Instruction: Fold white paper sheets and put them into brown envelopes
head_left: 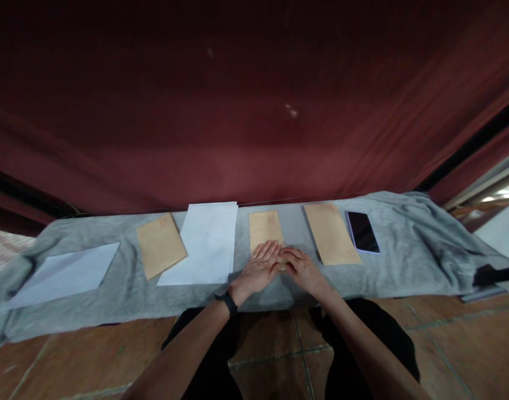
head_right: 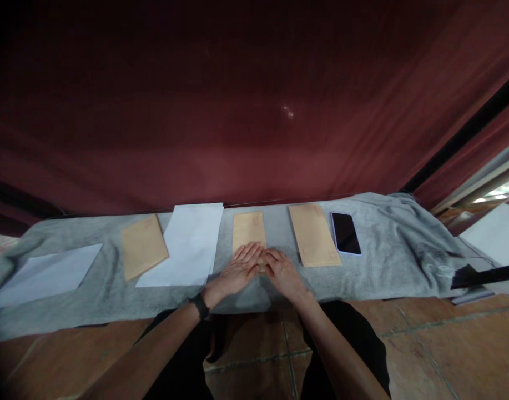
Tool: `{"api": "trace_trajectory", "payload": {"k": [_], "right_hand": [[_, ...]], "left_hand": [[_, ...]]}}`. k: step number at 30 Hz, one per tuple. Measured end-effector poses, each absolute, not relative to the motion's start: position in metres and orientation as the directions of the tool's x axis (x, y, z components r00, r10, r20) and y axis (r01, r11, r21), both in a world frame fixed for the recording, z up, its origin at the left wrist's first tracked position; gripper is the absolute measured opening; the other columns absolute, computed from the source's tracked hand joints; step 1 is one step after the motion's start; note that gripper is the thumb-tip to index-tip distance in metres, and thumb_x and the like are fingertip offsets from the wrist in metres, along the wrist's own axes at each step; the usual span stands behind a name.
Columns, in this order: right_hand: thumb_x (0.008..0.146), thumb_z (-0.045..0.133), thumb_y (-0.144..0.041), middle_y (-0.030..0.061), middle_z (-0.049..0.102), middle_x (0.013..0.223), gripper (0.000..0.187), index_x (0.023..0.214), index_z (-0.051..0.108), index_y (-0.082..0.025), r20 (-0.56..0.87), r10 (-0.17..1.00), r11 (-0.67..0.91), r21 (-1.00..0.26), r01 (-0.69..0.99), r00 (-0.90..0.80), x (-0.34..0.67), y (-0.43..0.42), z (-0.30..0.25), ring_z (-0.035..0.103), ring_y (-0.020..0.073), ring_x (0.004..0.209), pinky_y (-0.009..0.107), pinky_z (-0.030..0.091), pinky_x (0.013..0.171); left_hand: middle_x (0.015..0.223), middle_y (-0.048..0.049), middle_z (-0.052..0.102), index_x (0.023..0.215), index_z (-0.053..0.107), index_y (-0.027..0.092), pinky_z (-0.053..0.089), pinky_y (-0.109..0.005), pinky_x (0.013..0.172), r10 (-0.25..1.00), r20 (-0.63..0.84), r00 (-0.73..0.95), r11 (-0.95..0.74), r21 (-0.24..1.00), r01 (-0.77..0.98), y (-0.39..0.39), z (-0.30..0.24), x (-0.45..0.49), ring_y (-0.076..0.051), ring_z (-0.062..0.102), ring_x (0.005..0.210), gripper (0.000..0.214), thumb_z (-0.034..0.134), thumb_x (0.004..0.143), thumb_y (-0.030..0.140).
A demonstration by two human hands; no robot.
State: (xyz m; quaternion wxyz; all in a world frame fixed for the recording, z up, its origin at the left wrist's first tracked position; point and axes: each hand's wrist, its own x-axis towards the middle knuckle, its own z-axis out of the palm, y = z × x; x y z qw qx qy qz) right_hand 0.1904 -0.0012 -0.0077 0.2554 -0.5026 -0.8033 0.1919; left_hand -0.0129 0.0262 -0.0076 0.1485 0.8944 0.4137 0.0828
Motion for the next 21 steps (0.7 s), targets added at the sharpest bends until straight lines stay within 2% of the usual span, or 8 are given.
{"api": "trace_trajectory", "payload": {"k": [4, 8, 11, 17, 21], "right_hand": [[0.094, 0.053, -0.012, 0.0090, 0.063, 0.136, 0.033, 0.123, 0.064, -0.022, 0.234, 0.898, 0.437, -0.565, 0.700, -0.372, 0.192, -0.003, -0.009, 0.056, 0.0230, 0.128, 0.045, 0.046, 0.108], [0.092, 0.057, -0.012, 0.0110, 0.063, 0.136, 0.034, 0.123, 0.064, -0.021, 0.261, 0.889, 0.456, -0.565, 0.688, -0.375, 0.196, -0.003, -0.013, 0.057, 0.0239, 0.128, 0.047, 0.047, 0.108], [0.092, 0.057, -0.012, 0.0111, 0.063, 0.136, 0.035, 0.125, 0.064, -0.020, 0.257, 0.883, 0.467, -0.559, 0.685, -0.393, 0.198, -0.003, -0.012, 0.058, 0.0231, 0.128, 0.045, 0.048, 0.108], [0.096, 0.058, -0.019, 0.0102, 0.064, 0.137, 0.034, 0.129, 0.063, -0.023, 0.215, 0.868, 0.495, -0.430, 0.755, -0.447, 0.196, -0.005, 0.002, 0.059, 0.0263, 0.126, 0.049, 0.046, 0.109], [0.098, 0.055, -0.021, 0.0096, 0.063, 0.139, 0.036, 0.134, 0.062, -0.023, 0.203, 0.849, 0.527, -0.395, 0.752, -0.488, 0.195, -0.006, 0.010, 0.060, 0.0262, 0.125, 0.048, 0.047, 0.109]], "left_hand": [[0.163, -0.0131, 0.034, 0.155, 0.035, 0.017, 0.022, -0.046, 0.125, 0.765, 0.073, 0.640, -0.624, 0.333, 0.707, 0.002, -0.008, -0.018, -0.024, 0.028, 0.152, 0.059, 0.043, 0.103, 0.041], [0.152, -0.0106, 0.051, 0.146, 0.049, 0.021, 0.036, -0.044, 0.120, 0.800, 0.165, 0.576, -0.586, 0.417, 0.695, -0.010, -0.006, -0.029, -0.022, 0.044, 0.144, 0.046, 0.050, 0.101, 0.030], [0.145, -0.0097, 0.058, 0.139, 0.054, 0.022, 0.041, -0.043, 0.116, 0.799, 0.205, 0.566, -0.586, 0.481, 0.652, -0.014, -0.003, -0.037, -0.022, 0.050, 0.139, 0.041, 0.057, 0.098, 0.028], [0.140, -0.0098, 0.061, 0.136, 0.054, 0.024, 0.046, -0.041, 0.113, 0.841, 0.237, 0.487, -0.523, 0.583, 0.622, -0.017, -0.002, -0.040, -0.022, 0.055, 0.133, 0.039, 0.057, 0.098, 0.028], [0.135, -0.0094, 0.064, 0.127, 0.061, 0.023, 0.047, -0.042, 0.111, 0.853, 0.237, 0.465, -0.512, 0.551, 0.659, -0.012, -0.001, -0.041, -0.023, 0.058, 0.130, 0.028, 0.053, 0.100, 0.026]]}}
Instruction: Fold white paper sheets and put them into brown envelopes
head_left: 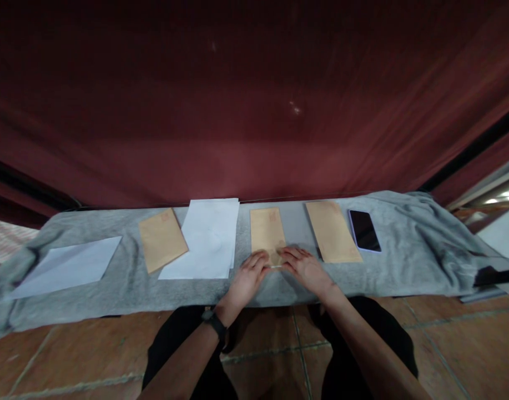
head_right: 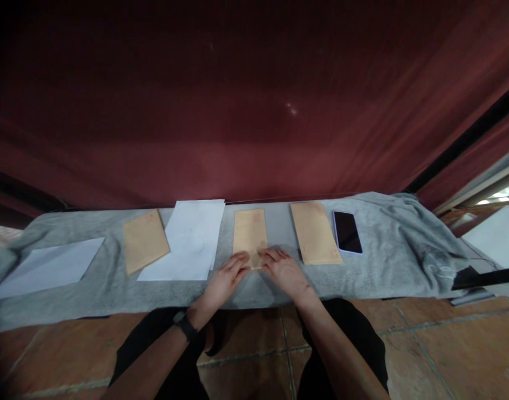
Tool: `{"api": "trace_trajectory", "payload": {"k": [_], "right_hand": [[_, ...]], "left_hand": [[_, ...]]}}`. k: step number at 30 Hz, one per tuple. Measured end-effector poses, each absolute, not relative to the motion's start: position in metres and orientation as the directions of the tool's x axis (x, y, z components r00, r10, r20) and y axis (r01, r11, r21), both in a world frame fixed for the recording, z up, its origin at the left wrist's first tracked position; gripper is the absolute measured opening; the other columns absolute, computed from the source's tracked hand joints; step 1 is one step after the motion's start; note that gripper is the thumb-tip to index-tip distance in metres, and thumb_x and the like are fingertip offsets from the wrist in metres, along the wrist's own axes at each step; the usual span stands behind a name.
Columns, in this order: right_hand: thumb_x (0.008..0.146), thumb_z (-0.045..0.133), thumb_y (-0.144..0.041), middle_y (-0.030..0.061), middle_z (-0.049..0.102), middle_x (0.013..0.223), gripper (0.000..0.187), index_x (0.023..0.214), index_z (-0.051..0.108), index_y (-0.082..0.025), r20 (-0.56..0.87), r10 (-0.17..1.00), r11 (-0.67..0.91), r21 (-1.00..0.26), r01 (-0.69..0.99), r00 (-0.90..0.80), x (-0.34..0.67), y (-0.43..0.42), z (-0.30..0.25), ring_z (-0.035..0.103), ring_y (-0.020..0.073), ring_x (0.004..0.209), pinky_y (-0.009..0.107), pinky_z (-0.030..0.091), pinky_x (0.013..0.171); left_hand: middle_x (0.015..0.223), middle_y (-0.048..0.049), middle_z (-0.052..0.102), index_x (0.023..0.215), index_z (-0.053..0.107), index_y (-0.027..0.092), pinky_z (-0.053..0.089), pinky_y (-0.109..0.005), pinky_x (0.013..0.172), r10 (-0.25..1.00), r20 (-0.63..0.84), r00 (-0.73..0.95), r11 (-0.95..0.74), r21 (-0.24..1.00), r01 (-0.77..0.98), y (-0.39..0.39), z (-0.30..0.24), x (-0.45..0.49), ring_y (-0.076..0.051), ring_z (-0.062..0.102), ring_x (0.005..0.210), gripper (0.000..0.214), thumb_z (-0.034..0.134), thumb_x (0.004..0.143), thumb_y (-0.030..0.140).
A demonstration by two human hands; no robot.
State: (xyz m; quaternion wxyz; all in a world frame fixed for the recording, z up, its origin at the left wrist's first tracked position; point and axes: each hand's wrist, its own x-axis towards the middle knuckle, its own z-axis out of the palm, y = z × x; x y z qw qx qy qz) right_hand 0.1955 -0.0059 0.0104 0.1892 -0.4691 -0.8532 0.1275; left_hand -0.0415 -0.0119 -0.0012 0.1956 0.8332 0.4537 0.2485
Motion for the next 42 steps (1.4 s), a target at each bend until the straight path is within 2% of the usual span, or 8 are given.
{"api": "trace_trajectory", "payload": {"k": [6, 15, 20, 26, 31, 33, 36, 42], "right_hand": [[0.098, 0.057, -0.021, 0.0093, 0.064, 0.138, 0.033, 0.129, 0.066, -0.025, 0.180, 0.858, 0.511, -0.410, 0.756, -0.482, 0.196, -0.005, 0.013, 0.064, 0.0265, 0.119, 0.046, 0.049, 0.106], [0.098, 0.055, -0.022, 0.0090, 0.064, 0.137, 0.031, 0.127, 0.066, -0.026, 0.165, 0.854, 0.517, -0.366, 0.774, -0.493, 0.194, -0.005, 0.012, 0.063, 0.0269, 0.119, 0.046, 0.048, 0.106], [0.097, 0.056, -0.022, 0.0104, 0.065, 0.135, 0.030, 0.125, 0.067, -0.025, 0.179, 0.854, 0.518, -0.380, 0.767, -0.489, 0.194, -0.007, 0.013, 0.064, 0.0278, 0.117, 0.048, 0.047, 0.106], [0.097, 0.056, -0.022, 0.0085, 0.064, 0.135, 0.030, 0.125, 0.066, -0.025, 0.189, 0.869, 0.489, -0.473, 0.733, -0.458, 0.195, -0.005, 0.013, 0.061, 0.0250, 0.122, 0.046, 0.047, 0.108], [0.092, 0.065, -0.024, 0.0050, 0.059, 0.143, 0.040, 0.132, 0.063, -0.030, 0.151, 0.833, 0.517, -0.556, 0.651, -0.532, 0.203, -0.008, 0.021, 0.055, 0.0215, 0.130, 0.042, 0.044, 0.113], [0.089, 0.069, -0.024, 0.0049, 0.056, 0.146, 0.047, 0.135, 0.061, -0.030, 0.147, 0.826, 0.526, -0.551, 0.648, -0.545, 0.206, -0.009, 0.019, 0.053, 0.0219, 0.133, 0.043, 0.043, 0.114], [0.093, 0.062, -0.019, 0.0062, 0.060, 0.143, 0.041, 0.133, 0.063, -0.026, 0.174, 0.842, 0.516, -0.530, 0.672, -0.510, 0.205, -0.008, 0.010, 0.055, 0.0209, 0.132, 0.043, 0.043, 0.113], [0.099, 0.050, -0.017, 0.0082, 0.069, 0.129, 0.030, 0.121, 0.070, -0.022, 0.233, 0.895, 0.447, -0.446, 0.776, -0.381, 0.189, -0.002, -0.003, 0.062, 0.0232, 0.120, 0.044, 0.050, 0.105]], "left_hand": [[0.134, -0.0091, 0.066, 0.123, 0.065, 0.022, 0.045, -0.042, 0.113, 0.801, 0.158, 0.578, -0.579, 0.453, 0.678, -0.006, 0.009, -0.045, -0.022, 0.055, 0.133, 0.029, 0.052, 0.098, 0.015], [0.135, -0.0091, 0.064, 0.121, 0.064, 0.023, 0.043, -0.045, 0.114, 0.808, 0.110, 0.578, -0.549, 0.497, 0.672, -0.004, 0.008, -0.042, -0.024, 0.054, 0.134, 0.037, 0.050, 0.092, 0.004], [0.135, -0.0118, 0.064, 0.123, 0.064, 0.020, 0.043, -0.044, 0.114, 0.792, 0.108, 0.601, -0.583, 0.426, 0.692, -0.005, 0.011, -0.040, -0.026, 0.054, 0.134, 0.039, 0.050, 0.091, 0.001], [0.133, -0.0108, 0.065, 0.126, 0.064, 0.021, 0.043, -0.043, 0.113, 0.810, 0.129, 0.572, -0.570, 0.402, 0.717, -0.006, 0.016, -0.039, -0.025, 0.057, 0.130, 0.028, 0.052, 0.100, 0.021], [0.158, -0.0115, 0.043, 0.146, 0.048, 0.024, 0.033, -0.047, 0.121, 0.747, 0.154, 0.646, -0.648, 0.383, 0.658, -0.009, 0.009, -0.034, -0.027, 0.039, 0.147, 0.056, 0.064, 0.095, 0.039], [0.154, -0.0120, 0.048, 0.145, 0.050, 0.021, 0.035, -0.046, 0.120, 0.754, 0.162, 0.636, -0.645, 0.362, 0.673, -0.009, 0.007, -0.034, -0.026, 0.042, 0.145, 0.049, 0.059, 0.098, 0.033], [0.142, -0.0110, 0.060, 0.134, 0.059, 0.017, 0.043, -0.040, 0.115, 0.785, 0.183, 0.592, -0.613, 0.369, 0.699, -0.005, 0.004, -0.036, -0.022, 0.053, 0.136, 0.035, 0.048, 0.101, 0.019], [0.138, -0.0096, 0.063, 0.130, 0.062, 0.019, 0.045, -0.039, 0.113, 0.829, 0.221, 0.514, -0.559, 0.348, 0.752, 0.002, -0.002, -0.033, -0.021, 0.055, 0.133, 0.038, 0.048, 0.097, 0.008]]}}
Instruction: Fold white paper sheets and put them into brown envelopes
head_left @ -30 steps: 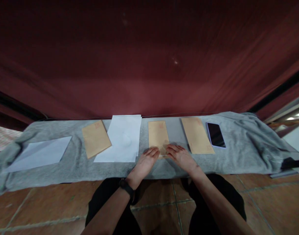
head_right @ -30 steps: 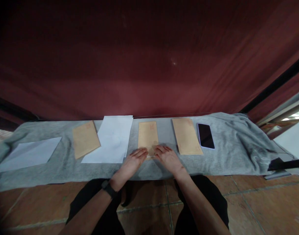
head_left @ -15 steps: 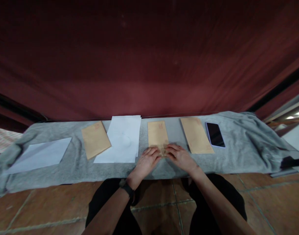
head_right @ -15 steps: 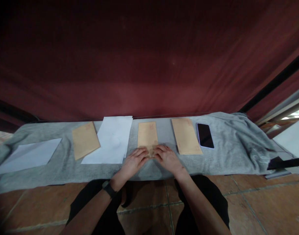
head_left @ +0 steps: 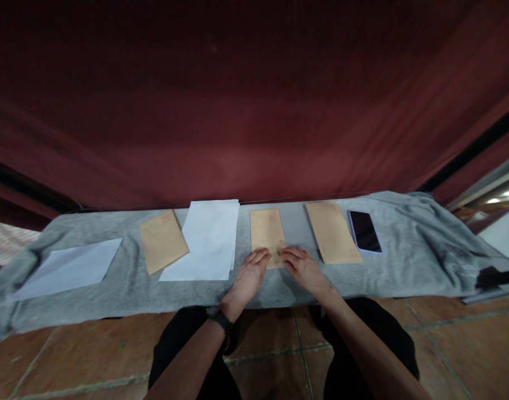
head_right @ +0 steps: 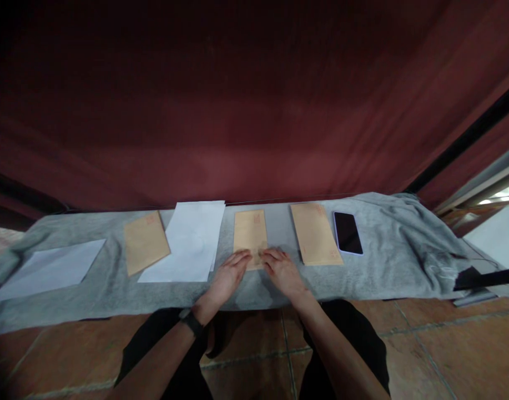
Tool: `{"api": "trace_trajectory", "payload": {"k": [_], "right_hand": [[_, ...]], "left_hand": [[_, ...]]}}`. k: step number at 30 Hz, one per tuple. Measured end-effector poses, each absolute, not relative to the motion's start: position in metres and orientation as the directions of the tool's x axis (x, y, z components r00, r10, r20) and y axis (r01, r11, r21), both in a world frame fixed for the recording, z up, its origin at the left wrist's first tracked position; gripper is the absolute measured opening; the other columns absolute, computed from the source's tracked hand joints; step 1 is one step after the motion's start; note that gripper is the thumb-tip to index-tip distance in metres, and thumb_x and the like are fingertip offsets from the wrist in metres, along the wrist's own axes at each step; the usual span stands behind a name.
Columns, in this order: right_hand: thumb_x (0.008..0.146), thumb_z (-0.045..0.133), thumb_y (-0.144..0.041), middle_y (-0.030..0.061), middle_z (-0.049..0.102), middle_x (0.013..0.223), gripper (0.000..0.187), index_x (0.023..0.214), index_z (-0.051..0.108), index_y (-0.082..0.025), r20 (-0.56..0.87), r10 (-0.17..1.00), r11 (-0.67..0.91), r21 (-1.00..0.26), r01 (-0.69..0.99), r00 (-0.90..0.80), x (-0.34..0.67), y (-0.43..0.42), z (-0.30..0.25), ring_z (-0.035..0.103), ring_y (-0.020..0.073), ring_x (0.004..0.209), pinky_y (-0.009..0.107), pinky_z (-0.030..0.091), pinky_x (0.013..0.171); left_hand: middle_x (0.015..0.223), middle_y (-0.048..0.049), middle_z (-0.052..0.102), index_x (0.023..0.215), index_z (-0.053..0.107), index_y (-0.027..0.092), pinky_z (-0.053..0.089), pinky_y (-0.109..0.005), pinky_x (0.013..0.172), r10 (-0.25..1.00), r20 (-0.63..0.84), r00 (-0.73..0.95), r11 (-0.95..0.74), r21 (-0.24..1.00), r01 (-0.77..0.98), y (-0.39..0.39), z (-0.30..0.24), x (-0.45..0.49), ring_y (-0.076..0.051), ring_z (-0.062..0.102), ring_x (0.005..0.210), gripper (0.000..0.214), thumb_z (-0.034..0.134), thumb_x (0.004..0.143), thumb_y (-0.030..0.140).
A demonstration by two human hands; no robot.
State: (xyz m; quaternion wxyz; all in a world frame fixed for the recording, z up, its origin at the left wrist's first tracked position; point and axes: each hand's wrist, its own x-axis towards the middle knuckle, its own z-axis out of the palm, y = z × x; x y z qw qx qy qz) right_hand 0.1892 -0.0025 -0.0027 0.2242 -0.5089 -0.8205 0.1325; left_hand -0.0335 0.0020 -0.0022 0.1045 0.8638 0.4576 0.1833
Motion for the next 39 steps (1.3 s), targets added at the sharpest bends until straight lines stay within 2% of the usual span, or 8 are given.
{"api": "trace_trajectory", "payload": {"k": [4, 10, 13, 16, 20, 28, 34, 39], "right_hand": [[0.100, 0.044, -0.016, 0.0102, 0.063, 0.139, 0.039, 0.134, 0.063, -0.019, 0.276, 0.851, 0.523, -0.354, 0.776, -0.447, 0.170, -0.017, -0.003, 0.059, 0.0228, 0.126, 0.044, 0.046, 0.112], [0.103, 0.049, -0.039, 0.0166, 0.043, 0.157, 0.059, 0.152, 0.041, -0.009, 0.274, 0.794, 0.607, -0.292, 0.739, -0.543, 0.149, -0.046, -0.017, 0.037, 0.0249, 0.148, 0.046, 0.033, 0.123], [0.101, 0.051, -0.047, 0.0169, 0.042, 0.158, 0.063, 0.151, 0.043, -0.010, 0.264, 0.794, 0.606, -0.277, 0.745, -0.548, 0.148, -0.048, -0.019, 0.036, 0.0268, 0.148, 0.047, 0.032, 0.124], [0.099, 0.054, -0.051, 0.0170, 0.049, 0.153, 0.061, 0.147, 0.051, -0.012, 0.258, 0.799, 0.599, -0.273, 0.752, -0.543, 0.149, -0.046, -0.018, 0.042, 0.0287, 0.145, 0.049, 0.034, 0.122], [0.099, 0.057, -0.047, 0.0156, 0.049, 0.153, 0.061, 0.150, 0.047, -0.015, 0.285, 0.790, 0.610, -0.274, 0.743, -0.544, 0.148, -0.045, -0.013, 0.043, 0.0285, 0.144, 0.047, 0.036, 0.121], [0.099, 0.058, -0.041, 0.0165, 0.041, 0.158, 0.059, 0.150, 0.045, -0.015, 0.307, 0.780, 0.623, -0.296, 0.724, -0.546, 0.147, -0.043, -0.006, 0.040, 0.0283, 0.146, 0.048, 0.037, 0.120], [0.101, 0.047, -0.022, 0.0143, 0.055, 0.148, 0.043, 0.143, 0.052, -0.013, 0.353, 0.781, 0.622, -0.381, 0.684, -0.515, 0.152, -0.038, -0.011, 0.048, 0.0232, 0.140, 0.047, 0.042, 0.118], [0.100, 0.045, -0.019, 0.0135, 0.058, 0.145, 0.042, 0.140, 0.057, -0.013, 0.358, 0.796, 0.602, -0.375, 0.705, -0.489, 0.152, -0.038, -0.014, 0.052, 0.0233, 0.137, 0.045, 0.043, 0.118]], "left_hand": [[0.145, -0.0119, 0.058, 0.136, 0.058, 0.016, 0.042, -0.042, 0.116, 0.857, 0.203, 0.474, -0.515, 0.324, 0.794, 0.001, -0.009, -0.028, -0.023, 0.051, 0.138, 0.043, 0.048, 0.095, 0.008], [0.151, -0.0127, 0.052, 0.144, 0.051, 0.016, 0.039, -0.042, 0.117, 0.882, 0.181, 0.436, -0.472, 0.354, 0.808, 0.003, -0.006, -0.029, -0.022, 0.046, 0.142, 0.048, 0.040, 0.097, 0.010], [0.156, -0.0090, 0.047, 0.146, 0.050, 0.018, 0.034, -0.042, 0.120, 0.875, 0.142, 0.462, -0.482, 0.327, 0.813, 0.014, 0.000, -0.028, -0.021, 0.039, 0.146, 0.047, 0.038, 0.101, 0.017], [0.163, -0.0037, 0.036, 0.151, 0.044, 0.025, 0.021, -0.051, 0.124, 0.852, 0.087, 0.517, -0.521, 0.253, 0.815, 0.038, 0.002, -0.020, -0.024, 0.027, 0.153, 0.048, 0.038, 0.103, 0.027], [0.166, -0.0042, 0.029, 0.155, 0.038, 0.026, 0.012, -0.055, 0.126, 0.853, 0.042, 0.520, -0.518, 0.188, 0.834, 0.082, -0.001, 0.002, -0.026, 0.020, 0.155, 0.053, 0.038, 0.104, 0.040], [0.165, -0.0070, 0.030, 0.158, 0.033, 0.018, 0.008, -0.047, 0.127, 0.897, 0.083, 0.434, -0.442, 0.182, 0.878, 0.151, -0.006, 0.030, -0.023, 0.018, 0.155, 0.062, 0.031, 0.104, 0.048], [0.166, -0.0050, 0.028, 0.158, 0.031, 0.019, 0.010, -0.041, 0.127, 0.848, 0.041, 0.529, -0.528, 0.161, 0.834, 0.136, -0.011, 0.017, -0.019, 0.017, 0.155, 0.059, 0.026, 0.105, 0.042], [0.167, -0.0024, 0.025, 0.159, 0.028, 0.023, 0.011, -0.045, 0.127, 0.798, 0.000, 0.602, -0.592, 0.188, 0.784, 0.096, -0.010, -0.001, -0.019, 0.015, 0.156, 0.056, 0.024, 0.107, 0.042]]}}
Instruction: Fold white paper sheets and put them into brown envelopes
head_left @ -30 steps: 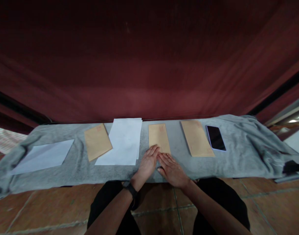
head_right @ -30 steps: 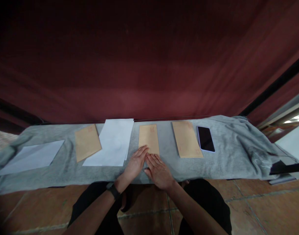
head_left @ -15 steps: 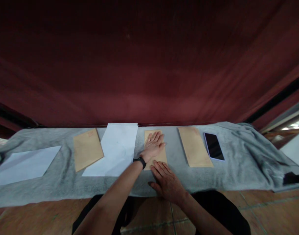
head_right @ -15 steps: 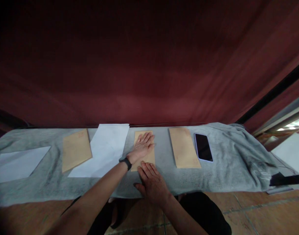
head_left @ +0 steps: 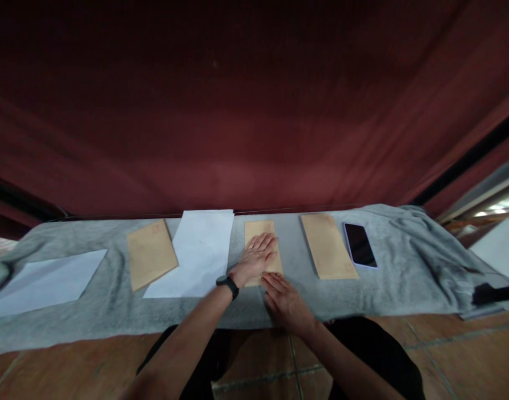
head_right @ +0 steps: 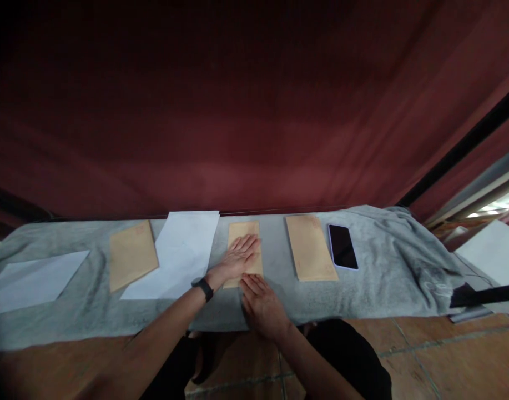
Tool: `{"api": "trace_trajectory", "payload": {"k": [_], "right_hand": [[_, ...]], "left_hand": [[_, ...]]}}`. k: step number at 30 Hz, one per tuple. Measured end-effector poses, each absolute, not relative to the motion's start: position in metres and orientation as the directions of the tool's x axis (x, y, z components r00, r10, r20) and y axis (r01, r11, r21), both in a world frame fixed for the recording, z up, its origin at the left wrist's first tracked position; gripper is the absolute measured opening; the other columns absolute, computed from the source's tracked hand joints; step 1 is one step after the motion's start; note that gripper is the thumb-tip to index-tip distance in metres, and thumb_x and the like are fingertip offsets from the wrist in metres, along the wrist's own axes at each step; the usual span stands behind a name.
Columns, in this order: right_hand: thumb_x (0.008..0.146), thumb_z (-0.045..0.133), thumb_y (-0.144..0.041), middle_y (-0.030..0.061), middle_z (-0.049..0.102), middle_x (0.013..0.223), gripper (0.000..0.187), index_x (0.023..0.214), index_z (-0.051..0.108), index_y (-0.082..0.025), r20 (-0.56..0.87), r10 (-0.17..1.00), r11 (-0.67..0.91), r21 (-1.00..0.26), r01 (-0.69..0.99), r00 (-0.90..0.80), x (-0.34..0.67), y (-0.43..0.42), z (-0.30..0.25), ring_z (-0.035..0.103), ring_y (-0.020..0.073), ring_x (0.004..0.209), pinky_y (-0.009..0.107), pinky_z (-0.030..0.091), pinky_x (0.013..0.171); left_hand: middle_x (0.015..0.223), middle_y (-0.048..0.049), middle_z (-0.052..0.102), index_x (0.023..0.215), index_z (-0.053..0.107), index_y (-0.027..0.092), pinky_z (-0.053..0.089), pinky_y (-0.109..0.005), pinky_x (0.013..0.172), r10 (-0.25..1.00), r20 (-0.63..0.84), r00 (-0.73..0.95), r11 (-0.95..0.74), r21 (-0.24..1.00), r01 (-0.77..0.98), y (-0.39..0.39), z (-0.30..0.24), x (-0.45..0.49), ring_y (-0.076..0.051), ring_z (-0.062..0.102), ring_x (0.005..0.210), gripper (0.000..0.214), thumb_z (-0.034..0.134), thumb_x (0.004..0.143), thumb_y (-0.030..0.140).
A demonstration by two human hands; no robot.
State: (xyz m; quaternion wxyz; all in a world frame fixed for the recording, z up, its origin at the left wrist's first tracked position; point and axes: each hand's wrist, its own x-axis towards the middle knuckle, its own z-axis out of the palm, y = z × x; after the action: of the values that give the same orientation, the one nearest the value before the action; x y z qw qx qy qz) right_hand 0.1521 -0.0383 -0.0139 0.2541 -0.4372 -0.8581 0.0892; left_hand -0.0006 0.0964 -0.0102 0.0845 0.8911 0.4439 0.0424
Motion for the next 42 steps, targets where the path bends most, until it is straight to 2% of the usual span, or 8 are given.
{"api": "trace_trajectory", "payload": {"k": [9, 16, 21, 26, 31, 35, 38, 42], "right_hand": [[0.100, 0.044, -0.025, 0.0120, 0.061, 0.142, 0.043, 0.139, 0.060, -0.014, 0.307, 0.857, 0.504, -0.334, 0.797, -0.413, 0.149, -0.049, -0.023, 0.053, 0.0234, 0.137, 0.045, 0.040, 0.119], [0.104, 0.040, -0.027, 0.0138, 0.049, 0.154, 0.048, 0.148, 0.050, -0.012, 0.315, 0.857, 0.490, -0.257, 0.833, -0.407, 0.151, -0.062, -0.023, 0.043, 0.0256, 0.144, 0.046, 0.033, 0.122], [0.105, 0.038, -0.031, 0.0166, 0.045, 0.155, 0.052, 0.152, 0.043, -0.009, 0.322, 0.878, 0.431, -0.215, 0.876, -0.353, 0.154, -0.069, -0.026, 0.044, 0.0275, 0.144, 0.048, 0.032, 0.121], [0.105, 0.038, -0.035, 0.0197, 0.044, 0.156, 0.055, 0.153, 0.041, -0.007, 0.359, 0.899, 0.336, -0.200, 0.921, -0.250, 0.152, -0.076, -0.034, 0.043, 0.0306, 0.144, 0.051, 0.033, 0.119], [0.105, 0.035, -0.034, 0.0200, 0.042, 0.157, 0.055, 0.153, 0.040, -0.007, 0.362, 0.917, 0.270, -0.246, 0.931, -0.170, 0.143, -0.078, -0.039, 0.041, 0.0324, 0.145, 0.054, 0.033, 0.119], [0.104, 0.034, -0.033, 0.0188, 0.044, 0.156, 0.055, 0.154, 0.039, -0.011, 0.397, 0.906, 0.268, -0.270, 0.925, -0.147, 0.138, -0.077, -0.037, 0.042, 0.0325, 0.144, 0.056, 0.032, 0.118], [0.104, 0.035, -0.031, 0.0202, 0.047, 0.153, 0.053, 0.151, 0.043, -0.009, 0.391, 0.910, 0.247, -0.248, 0.937, -0.137, 0.135, -0.076, -0.034, 0.044, 0.0329, 0.142, 0.055, 0.033, 0.118], [0.103, 0.037, -0.029, 0.0218, 0.052, 0.149, 0.051, 0.148, 0.047, -0.007, 0.407, 0.906, 0.224, -0.221, 0.949, -0.119, 0.126, -0.074, -0.029, 0.048, 0.0339, 0.138, 0.053, 0.036, 0.115]], "left_hand": [[0.166, -0.0023, 0.029, 0.158, 0.031, 0.030, 0.013, -0.048, 0.126, 0.801, 0.078, 0.594, -0.594, 0.222, 0.773, 0.030, -0.007, -0.022, -0.019, 0.019, 0.155, 0.052, 0.029, 0.107, 0.042], [0.168, -0.0059, 0.022, 0.158, 0.032, 0.029, 0.014, -0.051, 0.126, 0.915, 0.094, 0.392, -0.403, 0.210, 0.891, -0.008, -0.005, -0.022, -0.026, 0.016, 0.156, 0.054, 0.036, 0.105, 0.039], [0.169, -0.0098, 0.019, 0.157, 0.036, 0.029, 0.017, -0.055, 0.124, 0.974, 0.067, 0.217, -0.227, 0.228, 0.947, -0.021, -0.003, -0.019, -0.034, 0.015, 0.155, 0.055, 0.042, 0.103, 0.037], [0.163, -0.0199, 0.029, 0.156, 0.037, 0.018, 0.021, -0.062, 0.119, 0.987, 0.048, 0.156, -0.162, 0.215, 0.963, -0.029, -0.001, -0.014, -0.041, 0.024, 0.152, 0.056, 0.044, 0.101, 0.030], [0.155, -0.0266, 0.041, 0.148, 0.044, 0.006, 0.030, -0.057, 0.116, 0.977, 0.085, 0.198, -0.212, 0.227, 0.950, -0.030, 0.000, -0.011, -0.040, 0.033, 0.147, 0.051, 0.039, 0.100, 0.019], [0.151, -0.0247, 0.046, 0.144, 0.048, 0.009, 0.035, -0.058, 0.111, 0.974, 0.113, 0.196, -0.222, 0.304, 0.926, -0.030, 0.006, -0.014, -0.040, 0.039, 0.141, 0.048, 0.041, 0.097, 0.016], [0.143, -0.0192, 0.053, 0.146, 0.047, 0.016, 0.039, -0.054, 0.108, 0.972, 0.140, 0.187, -0.228, 0.401, 0.887, -0.026, 0.010, -0.020, -0.037, 0.048, 0.132, 0.051, 0.046, 0.095, 0.019], [0.130, -0.0138, 0.061, 0.157, 0.029, 0.018, 0.046, -0.043, 0.105, 0.987, 0.139, 0.077, -0.152, 0.687, 0.710, -0.014, 0.007, -0.025, -0.028, 0.057, 0.118, 0.074, 0.050, 0.086, 0.010]]}}
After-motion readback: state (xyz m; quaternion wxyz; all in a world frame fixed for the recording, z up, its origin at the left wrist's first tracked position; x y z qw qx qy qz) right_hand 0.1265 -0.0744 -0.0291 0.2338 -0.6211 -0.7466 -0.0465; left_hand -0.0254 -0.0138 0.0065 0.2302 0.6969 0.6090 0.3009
